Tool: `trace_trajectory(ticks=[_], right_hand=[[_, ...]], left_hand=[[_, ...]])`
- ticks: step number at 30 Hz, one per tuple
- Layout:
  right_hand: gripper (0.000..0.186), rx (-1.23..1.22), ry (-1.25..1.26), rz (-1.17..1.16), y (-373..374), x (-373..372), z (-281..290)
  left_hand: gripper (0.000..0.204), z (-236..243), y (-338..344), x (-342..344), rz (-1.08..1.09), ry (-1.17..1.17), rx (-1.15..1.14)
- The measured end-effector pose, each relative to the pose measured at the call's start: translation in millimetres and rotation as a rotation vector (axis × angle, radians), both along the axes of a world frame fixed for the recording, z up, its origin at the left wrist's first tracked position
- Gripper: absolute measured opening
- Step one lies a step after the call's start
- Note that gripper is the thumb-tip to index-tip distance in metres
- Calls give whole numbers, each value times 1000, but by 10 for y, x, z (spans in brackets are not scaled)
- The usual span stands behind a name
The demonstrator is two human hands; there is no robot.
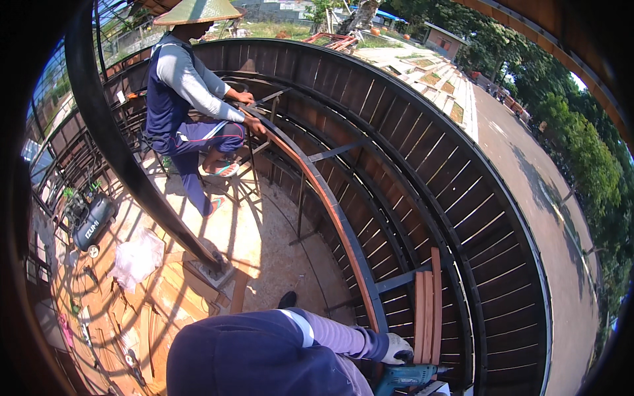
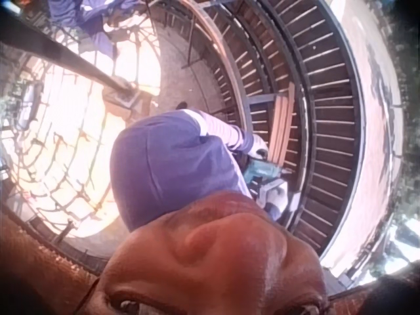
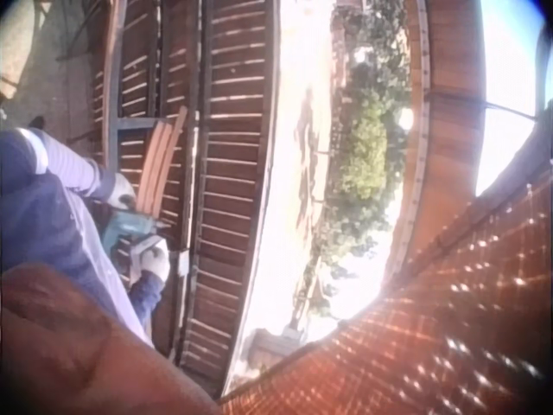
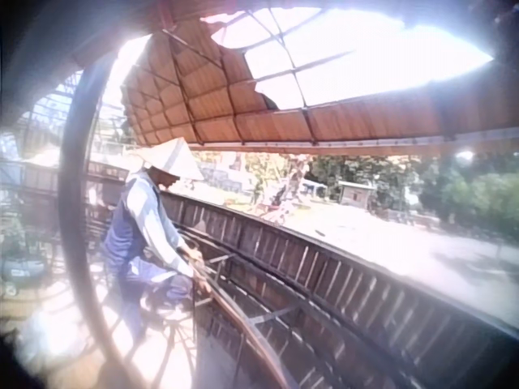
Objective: The person uses a power drill to secure curved wooden slats onto a circular metal frame. They pick up screws from a box and drill them through the wood into the metal structure while another person assists by holding the slats in place.
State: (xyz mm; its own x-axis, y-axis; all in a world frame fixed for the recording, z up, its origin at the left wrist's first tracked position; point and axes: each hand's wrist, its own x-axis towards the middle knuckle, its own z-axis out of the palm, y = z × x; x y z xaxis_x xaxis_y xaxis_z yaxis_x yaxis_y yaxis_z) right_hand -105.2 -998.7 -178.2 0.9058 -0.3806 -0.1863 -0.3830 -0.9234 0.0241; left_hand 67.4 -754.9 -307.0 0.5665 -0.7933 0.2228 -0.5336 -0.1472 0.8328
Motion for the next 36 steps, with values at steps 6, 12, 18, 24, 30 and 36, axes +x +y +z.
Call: trace_trajectory(ticks=[6,12,18,24,30,36], right_hand=[[25,303,-419,-101,-202,-79,-236],[30,593,-783,-223,1,-153,-112],[45,1023,-917,-410,194,-171,93],[38,1168,-1078,-539,350,-287,150],[34,1157,-1126,-534,298,-357,-21],[31,1188,-1145,-581,429,-285,84]], left_hand=[[35,139,70,-1,-36,47,10],[36,113,9,110,-57,102,-24],[31,-157,-26,223,-112,562,-244],[27,-244,-153,360,-145,853,-275],[27,534,-340,-29,-54,666,-225],[34,1215,-866,-323,-293,395,-25]])
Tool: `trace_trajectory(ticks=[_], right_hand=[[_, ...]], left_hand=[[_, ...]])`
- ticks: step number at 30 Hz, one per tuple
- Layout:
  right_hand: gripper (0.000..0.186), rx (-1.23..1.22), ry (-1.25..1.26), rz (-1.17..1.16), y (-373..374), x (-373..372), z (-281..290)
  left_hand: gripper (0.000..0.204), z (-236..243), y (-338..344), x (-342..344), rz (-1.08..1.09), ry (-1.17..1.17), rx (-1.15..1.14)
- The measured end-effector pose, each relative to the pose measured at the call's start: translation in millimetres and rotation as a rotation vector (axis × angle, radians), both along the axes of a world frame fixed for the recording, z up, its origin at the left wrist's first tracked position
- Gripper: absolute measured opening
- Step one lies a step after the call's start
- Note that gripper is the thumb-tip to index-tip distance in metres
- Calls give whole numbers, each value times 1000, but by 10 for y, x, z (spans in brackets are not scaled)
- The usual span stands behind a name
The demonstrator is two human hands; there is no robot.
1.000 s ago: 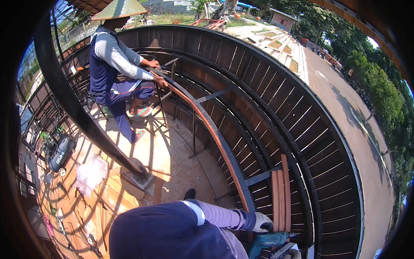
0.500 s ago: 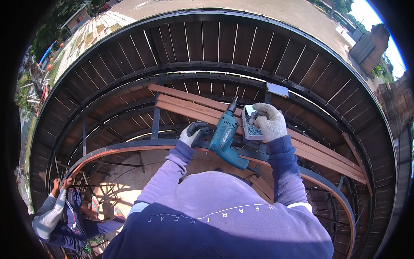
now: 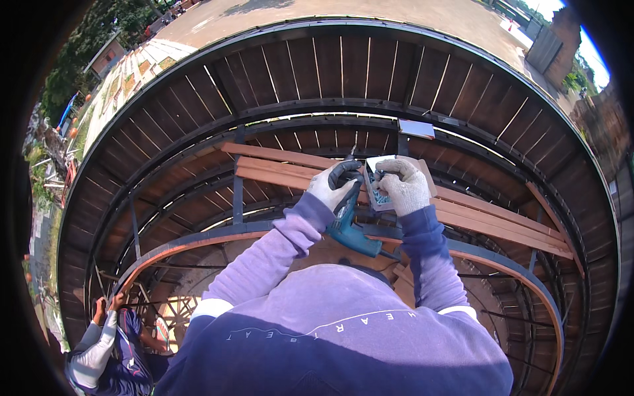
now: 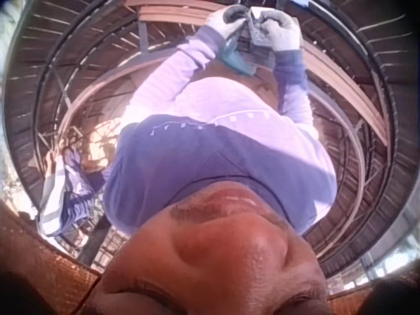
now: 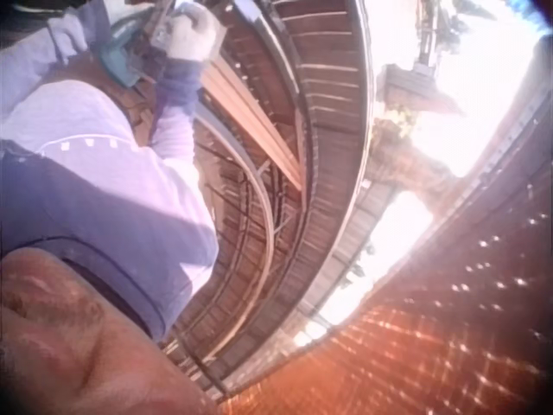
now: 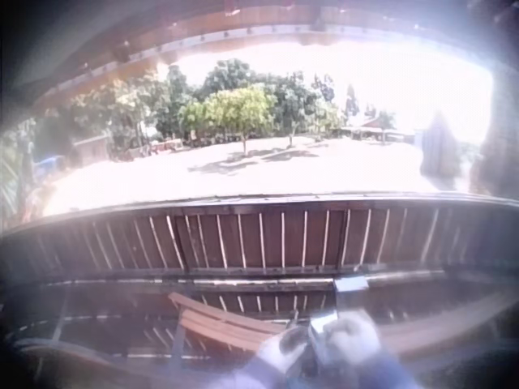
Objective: The person uses a power drill to secure curved wooden slats onto a circular metal frame. They pick up screws from a box and drill them through the wood into the metal structure while another person assists by holding the slats in place.
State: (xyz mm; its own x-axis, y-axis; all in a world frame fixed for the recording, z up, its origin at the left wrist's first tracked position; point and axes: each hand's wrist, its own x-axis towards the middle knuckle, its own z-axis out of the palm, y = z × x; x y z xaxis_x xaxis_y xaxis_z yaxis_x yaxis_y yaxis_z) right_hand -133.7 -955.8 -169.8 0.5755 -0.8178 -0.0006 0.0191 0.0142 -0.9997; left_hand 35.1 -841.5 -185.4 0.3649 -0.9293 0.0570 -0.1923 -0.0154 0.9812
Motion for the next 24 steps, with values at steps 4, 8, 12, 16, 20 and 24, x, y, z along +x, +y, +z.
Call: trace_trajectory(ticks=[4,8,12,16,20,24], right_hand=[[31,-132,0,-6,73,-12,-87],[28,-135,-6,-35,235,-7,28],[22,-214,-17,-161,245,-62,-143],[21,-175,-13,-166,299,-70,-61],[19,-307,-1,-222,276,-63,-29],[15,-424,114,-253,251,-109,-2]], left_hand=[[24,-107,-296,-50,-82,80,118],[18,-153,-296,-108,-30,393,140],[15,-137,-346,-259,-2,259,20],[11,-129,-331,-249,0,220,18],[13,-209,-329,-195,25,330,-91],[11,-246,-165,-46,-6,560,-146]])
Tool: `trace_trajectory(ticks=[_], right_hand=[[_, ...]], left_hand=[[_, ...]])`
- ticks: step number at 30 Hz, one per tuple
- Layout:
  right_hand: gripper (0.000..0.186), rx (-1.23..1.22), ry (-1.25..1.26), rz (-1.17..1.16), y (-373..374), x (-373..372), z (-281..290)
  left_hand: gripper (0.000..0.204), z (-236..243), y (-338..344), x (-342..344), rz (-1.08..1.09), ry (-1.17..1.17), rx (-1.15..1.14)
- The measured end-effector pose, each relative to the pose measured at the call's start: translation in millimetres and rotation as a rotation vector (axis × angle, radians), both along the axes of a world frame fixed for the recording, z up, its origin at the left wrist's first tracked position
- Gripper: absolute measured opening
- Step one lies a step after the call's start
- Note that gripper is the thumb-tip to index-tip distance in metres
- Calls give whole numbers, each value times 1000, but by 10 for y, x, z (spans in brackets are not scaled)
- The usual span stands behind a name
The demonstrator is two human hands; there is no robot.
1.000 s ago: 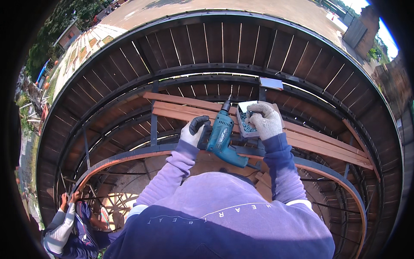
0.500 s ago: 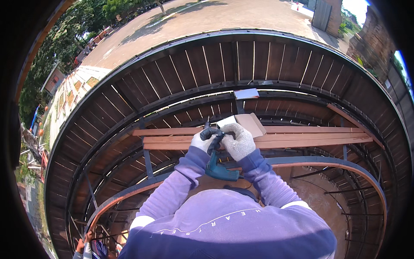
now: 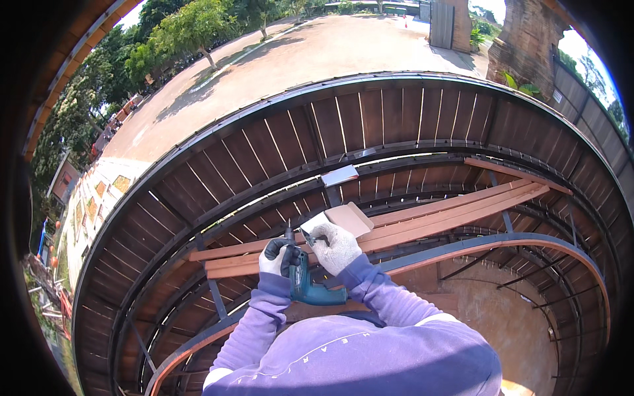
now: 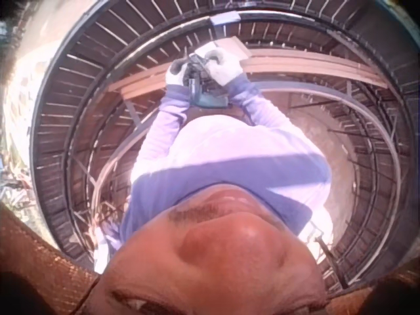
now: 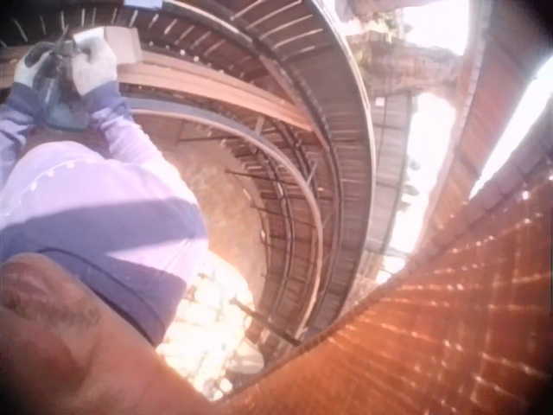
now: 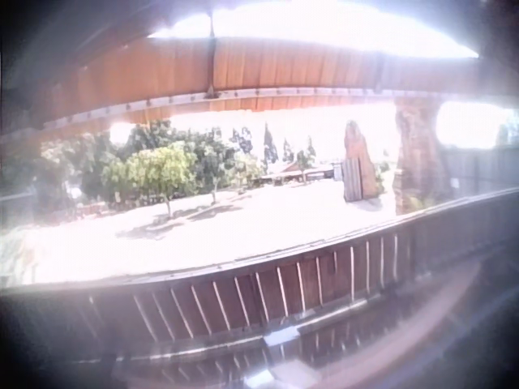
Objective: The person uses a power drill to secure curved wooden slats onto a circular metal frame. They pick up screws from a box and drill them through the wood into the metal structure while another person assists by holding the slats in place.
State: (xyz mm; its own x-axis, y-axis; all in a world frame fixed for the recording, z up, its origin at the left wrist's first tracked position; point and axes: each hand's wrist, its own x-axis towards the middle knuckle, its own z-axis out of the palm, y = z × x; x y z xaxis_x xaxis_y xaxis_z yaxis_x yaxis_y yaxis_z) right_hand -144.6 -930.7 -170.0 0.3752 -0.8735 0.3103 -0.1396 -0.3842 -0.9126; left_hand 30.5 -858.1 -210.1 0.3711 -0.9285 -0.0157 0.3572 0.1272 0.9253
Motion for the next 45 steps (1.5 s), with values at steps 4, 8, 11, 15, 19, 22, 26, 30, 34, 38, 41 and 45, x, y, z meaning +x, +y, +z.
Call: trace_trajectory(ticks=[4,8,11,15,19,22,26,30,34,38,41,45], right_hand=[[13,-418,340,-57,-182,-79,-23],[15,-514,710,-29,-266,-43,6],[20,-462,776,6,-267,-72,49],[28,-391,584,3,-166,-75,287],[38,-193,405,410,246,-48,543],[35,-62,281,743,556,59,280],[28,287,321,841,714,131,238],[24,370,236,869,740,174,144],[23,409,272,956,704,159,129],[24,-112,310,882,794,220,76],[24,-120,399,832,861,226,80],[24,-182,461,852,893,155,203]], left_hand=[[8,56,390,122,-105,-79,109],[11,128,854,138,-239,-115,201],[17,93,1125,158,-307,-167,184],[16,165,1323,118,-86,-192,175],[16,246,1347,138,70,-364,96],[13,224,1322,139,116,-614,46],[16,277,1408,168,77,-853,0],[15,229,1531,169,41,-704,-6],[15,230,1556,149,-28,-587,46],[16,210,1686,164,-109,-403,156],[21,250,1773,167,-135,-94,177],[18,17,1761,217,-140,-419,226]])
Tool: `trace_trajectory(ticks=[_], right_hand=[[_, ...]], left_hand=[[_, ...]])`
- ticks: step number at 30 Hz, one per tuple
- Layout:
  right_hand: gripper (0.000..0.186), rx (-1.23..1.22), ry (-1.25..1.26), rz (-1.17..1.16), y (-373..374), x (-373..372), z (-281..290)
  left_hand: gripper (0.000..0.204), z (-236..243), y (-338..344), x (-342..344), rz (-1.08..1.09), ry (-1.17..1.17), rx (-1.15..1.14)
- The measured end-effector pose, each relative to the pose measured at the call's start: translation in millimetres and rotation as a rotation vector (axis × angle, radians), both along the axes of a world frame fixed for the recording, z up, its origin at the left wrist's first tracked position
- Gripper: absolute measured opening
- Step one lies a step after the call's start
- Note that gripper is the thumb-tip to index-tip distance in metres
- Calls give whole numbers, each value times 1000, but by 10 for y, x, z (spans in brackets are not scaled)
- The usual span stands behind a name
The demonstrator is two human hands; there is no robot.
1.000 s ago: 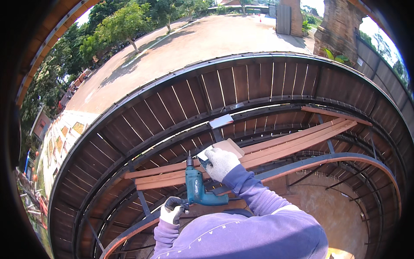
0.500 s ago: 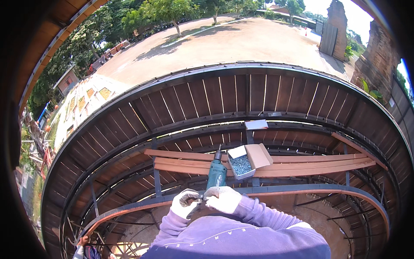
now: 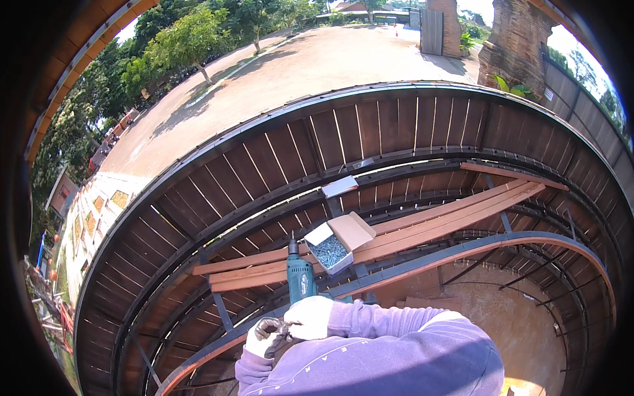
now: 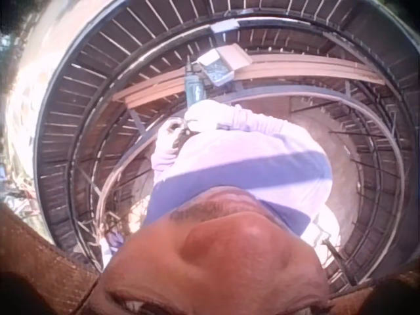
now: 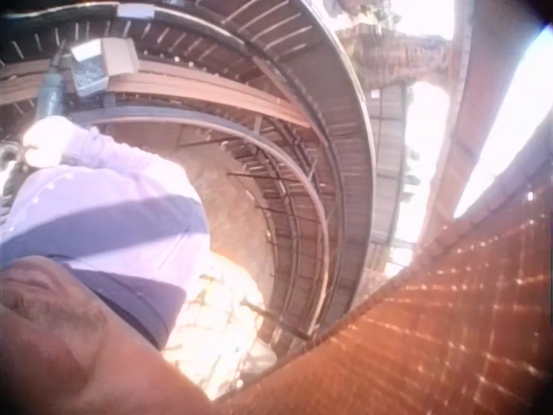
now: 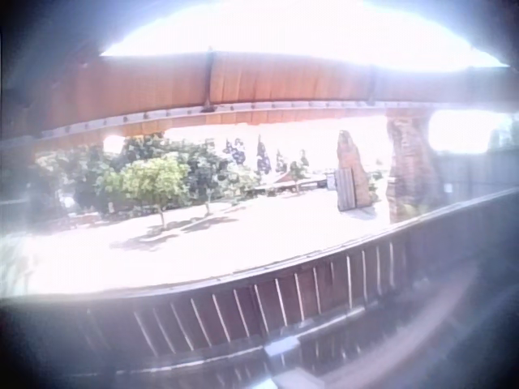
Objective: The person uses a power drill to secure curved wooden slats onto a circular metal frame. They pick up screws from a box and drill them through the wood into the metal structure while another person assists by holding the slats in place.
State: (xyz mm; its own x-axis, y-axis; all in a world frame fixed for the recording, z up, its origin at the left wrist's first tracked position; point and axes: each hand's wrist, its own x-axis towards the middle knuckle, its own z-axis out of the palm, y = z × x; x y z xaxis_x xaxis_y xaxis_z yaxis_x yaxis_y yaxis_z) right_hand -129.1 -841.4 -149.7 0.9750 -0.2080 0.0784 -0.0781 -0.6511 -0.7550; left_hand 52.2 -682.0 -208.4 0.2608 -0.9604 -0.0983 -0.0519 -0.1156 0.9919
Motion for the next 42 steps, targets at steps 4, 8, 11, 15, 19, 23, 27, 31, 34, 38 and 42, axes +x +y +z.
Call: trace_trajectory(ticks=[4,8,11,15,19,23,27,31,34,38,42], right_hand=[[24,-33,25,27,2,-35,-70],[23,-5,22,18,-46,-48,-76],[31,192,-56,-264,-127,27,-192],[53,-92,-68,-592,-259,140,-248],[78,-192,-18,-621,-240,344,-349],[97,-283,104,-669,8,443,-326],[117,-569,76,-513,350,232,-674],[115,-621,527,-577,510,331,-706],[111,-692,470,-615,545,432,-757],[107,-622,224,-661,418,423,-1073],[101,-358,70,-848,1023,740,-852]], left_hand=[[25,106,-32,-44,-66,-152,33],[35,335,-38,-84,-152,-68,213],[38,32,128,-47,-57,156,247],[32,113,282,-103,12,262,343],[29,-185,629,-119,327,652,183],[19,-167,943,-115,451,678,18],[24,-381,1426,-58,509,573,-76],[21,-582,1860,106,579,587,-233],[21,-653,2253,223,661,578,-192],[18,-700,2888,358,736,607,-233],[14,-969,3571,502,796,660,-395]])
